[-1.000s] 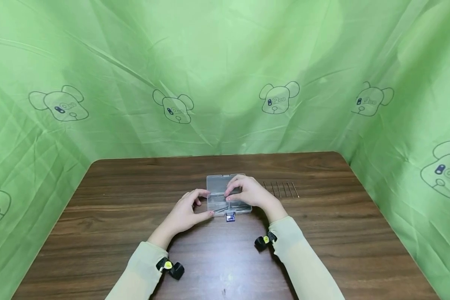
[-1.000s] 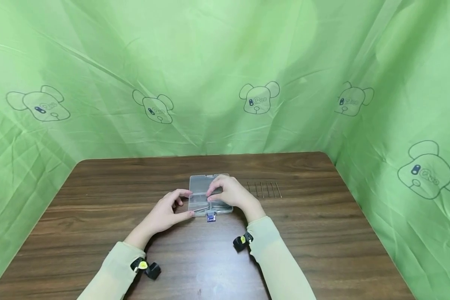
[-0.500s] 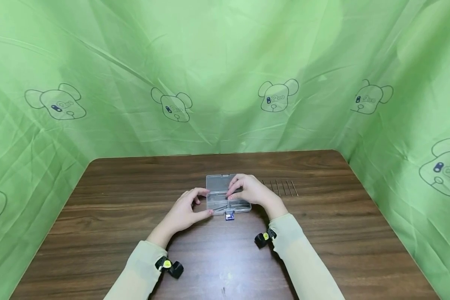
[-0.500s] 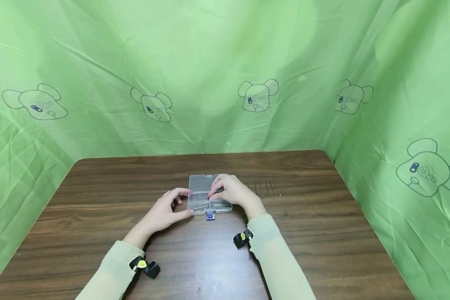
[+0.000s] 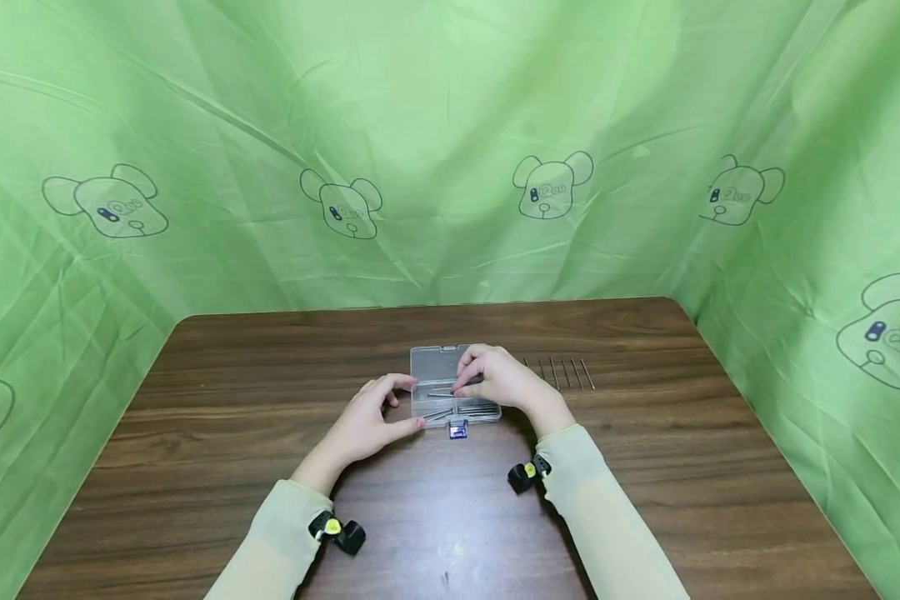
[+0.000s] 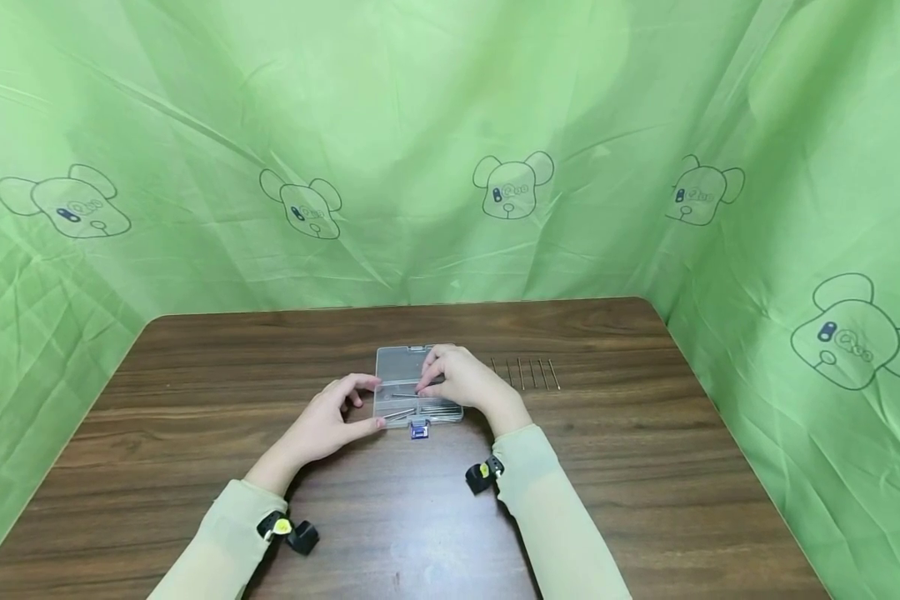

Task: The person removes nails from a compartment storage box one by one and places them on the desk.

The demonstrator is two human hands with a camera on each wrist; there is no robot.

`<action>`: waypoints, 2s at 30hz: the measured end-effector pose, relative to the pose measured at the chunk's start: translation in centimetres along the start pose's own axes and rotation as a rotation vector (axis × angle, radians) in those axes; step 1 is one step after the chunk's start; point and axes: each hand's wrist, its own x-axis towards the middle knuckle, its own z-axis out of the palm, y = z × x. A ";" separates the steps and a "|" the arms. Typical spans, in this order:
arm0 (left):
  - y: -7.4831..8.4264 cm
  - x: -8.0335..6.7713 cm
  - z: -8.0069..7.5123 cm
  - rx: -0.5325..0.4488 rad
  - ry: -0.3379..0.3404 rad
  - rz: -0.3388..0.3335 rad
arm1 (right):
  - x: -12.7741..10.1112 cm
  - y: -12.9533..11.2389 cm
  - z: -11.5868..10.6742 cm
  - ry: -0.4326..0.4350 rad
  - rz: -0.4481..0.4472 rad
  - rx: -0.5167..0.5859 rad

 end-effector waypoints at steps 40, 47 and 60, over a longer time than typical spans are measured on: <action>0.3 -0.1 -0.1 -0.002 0.001 -0.004 | -0.4 0.3 -1.0 0.063 0.021 0.147; 0.2 0.0 -0.1 -0.003 0.001 -0.003 | -0.5 -0.1 -1.4 0.070 0.052 0.184; 0.1 0.1 0.1 0.007 0.002 -0.003 | -1.0 0.3 -2.0 0.089 0.014 0.174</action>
